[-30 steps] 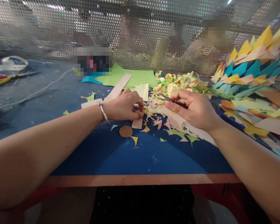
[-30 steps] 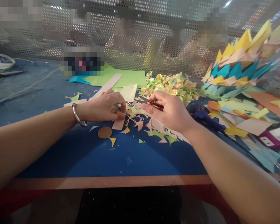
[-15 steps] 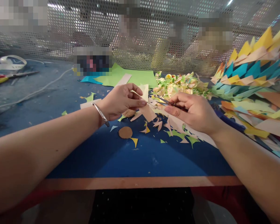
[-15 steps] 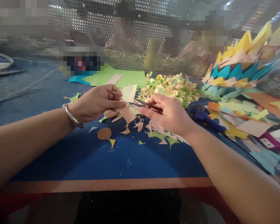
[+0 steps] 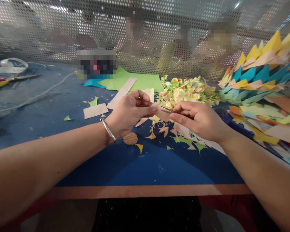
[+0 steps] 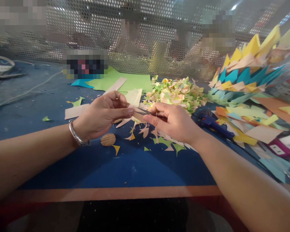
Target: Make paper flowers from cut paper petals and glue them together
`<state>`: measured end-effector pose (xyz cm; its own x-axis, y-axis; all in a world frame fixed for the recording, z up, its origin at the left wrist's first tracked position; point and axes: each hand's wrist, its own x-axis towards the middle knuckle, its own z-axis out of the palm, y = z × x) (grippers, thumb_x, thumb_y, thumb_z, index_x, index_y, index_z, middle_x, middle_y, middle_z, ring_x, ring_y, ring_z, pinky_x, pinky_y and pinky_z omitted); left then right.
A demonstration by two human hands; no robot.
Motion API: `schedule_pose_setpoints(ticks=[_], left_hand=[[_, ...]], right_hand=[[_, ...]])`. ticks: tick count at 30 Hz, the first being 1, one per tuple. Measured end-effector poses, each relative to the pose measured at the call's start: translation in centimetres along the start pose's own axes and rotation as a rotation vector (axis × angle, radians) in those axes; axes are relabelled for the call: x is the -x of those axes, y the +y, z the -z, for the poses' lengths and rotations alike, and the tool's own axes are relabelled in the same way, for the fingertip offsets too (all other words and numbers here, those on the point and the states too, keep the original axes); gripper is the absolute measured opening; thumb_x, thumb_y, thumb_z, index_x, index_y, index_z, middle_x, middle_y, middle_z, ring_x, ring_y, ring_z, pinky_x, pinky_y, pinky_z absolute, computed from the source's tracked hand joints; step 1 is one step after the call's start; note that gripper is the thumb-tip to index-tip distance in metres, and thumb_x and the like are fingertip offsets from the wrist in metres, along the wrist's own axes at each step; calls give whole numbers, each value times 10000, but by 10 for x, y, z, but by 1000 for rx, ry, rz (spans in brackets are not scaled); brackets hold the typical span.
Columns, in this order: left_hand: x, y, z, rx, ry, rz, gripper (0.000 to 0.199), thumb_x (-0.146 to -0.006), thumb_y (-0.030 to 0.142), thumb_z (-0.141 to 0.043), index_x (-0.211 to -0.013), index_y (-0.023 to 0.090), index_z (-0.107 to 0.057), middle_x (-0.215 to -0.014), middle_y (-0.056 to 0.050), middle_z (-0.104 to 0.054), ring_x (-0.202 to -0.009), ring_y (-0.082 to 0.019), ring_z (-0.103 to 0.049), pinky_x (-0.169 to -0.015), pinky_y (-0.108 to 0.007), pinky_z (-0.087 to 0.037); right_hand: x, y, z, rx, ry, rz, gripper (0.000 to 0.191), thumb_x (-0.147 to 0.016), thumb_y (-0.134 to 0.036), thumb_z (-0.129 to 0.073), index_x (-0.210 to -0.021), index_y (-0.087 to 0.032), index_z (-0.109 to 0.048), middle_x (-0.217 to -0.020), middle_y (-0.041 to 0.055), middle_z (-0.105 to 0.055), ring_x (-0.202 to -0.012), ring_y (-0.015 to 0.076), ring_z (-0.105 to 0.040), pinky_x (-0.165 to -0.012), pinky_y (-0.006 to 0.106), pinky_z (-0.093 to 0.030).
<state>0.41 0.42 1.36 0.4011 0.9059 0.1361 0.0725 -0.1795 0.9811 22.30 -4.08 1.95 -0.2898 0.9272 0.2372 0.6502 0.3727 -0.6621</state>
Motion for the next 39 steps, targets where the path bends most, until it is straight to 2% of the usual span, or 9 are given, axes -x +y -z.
schedule_pose_setpoints(ticks=[8,13,22,28,31,34,36,39], left_hand=[[4,-2,-7,339,-9,27,309,-706,-4,-694,-767,185,-458,-672,55,-562,-639,-65,-599,-628,-215,-484],[5,-3,-10,420,-36,68,305,-715,-19,-697,-765,174,-466,-682,52,-606,-660,-75,-637,-649,-217,-494],[8,1,-13,428,-27,90,298,-737,-30,-675,-757,173,-457,-680,56,-602,-657,-74,-629,-667,-232,-503],[6,4,-12,391,14,124,241,-770,-6,-639,-748,172,-478,-673,50,-558,-639,-60,-588,-605,-204,-452],[5,5,-13,380,22,110,230,-779,-12,-627,-762,172,-491,-670,52,-544,-619,-55,-565,-589,-203,-435],[4,5,-12,382,56,66,257,-763,-34,-632,-766,177,-485,-658,64,-526,-584,-42,-528,-577,-204,-416],[3,4,-10,383,48,45,270,-752,-35,-643,-772,181,-481,-651,66,-531,-573,-43,-516,-573,-213,-406],[3,2,-8,341,10,48,256,-754,-3,-661,-803,183,-493,-641,57,-551,-589,-60,-531,-562,-229,-378]], right_hand=[[0,-2,0,15,0,-24,371,-891,-566,-619,-843,-198,-621,-697,2,-595,-612,127,-524,-549,260,-371],[1,-3,-1,-23,-11,-33,371,-893,-564,-619,-840,-198,-623,-697,0,-587,-606,121,-533,-542,255,-376],[2,-3,-2,-20,-6,33,335,-910,-518,-620,-828,-193,-604,-634,-26,-542,-546,95,-469,-510,250,-331],[0,0,1,2,133,22,349,-874,-540,-657,-837,-197,-608,-734,11,-584,-609,120,-490,-546,267,-359],[-4,6,4,88,174,-8,371,-864,-573,-654,-859,-205,-608,-726,12,-597,-600,130,-490,-550,277,-349],[-9,15,8,281,163,-93,401,-856,-616,-634,-865,-216,-604,-651,-2,-582,-567,140,-474,-549,285,-328],[-12,21,10,401,128,-141,417,-851,-637,-619,-865,-221,-601,-650,3,-594,-574,153,-498,-554,289,-330],[-16,25,12,572,11,-199,434,-850,-656,-593,-827,-223,-570,-641,9,-589,-562,166,-503,-526,290,-301]])
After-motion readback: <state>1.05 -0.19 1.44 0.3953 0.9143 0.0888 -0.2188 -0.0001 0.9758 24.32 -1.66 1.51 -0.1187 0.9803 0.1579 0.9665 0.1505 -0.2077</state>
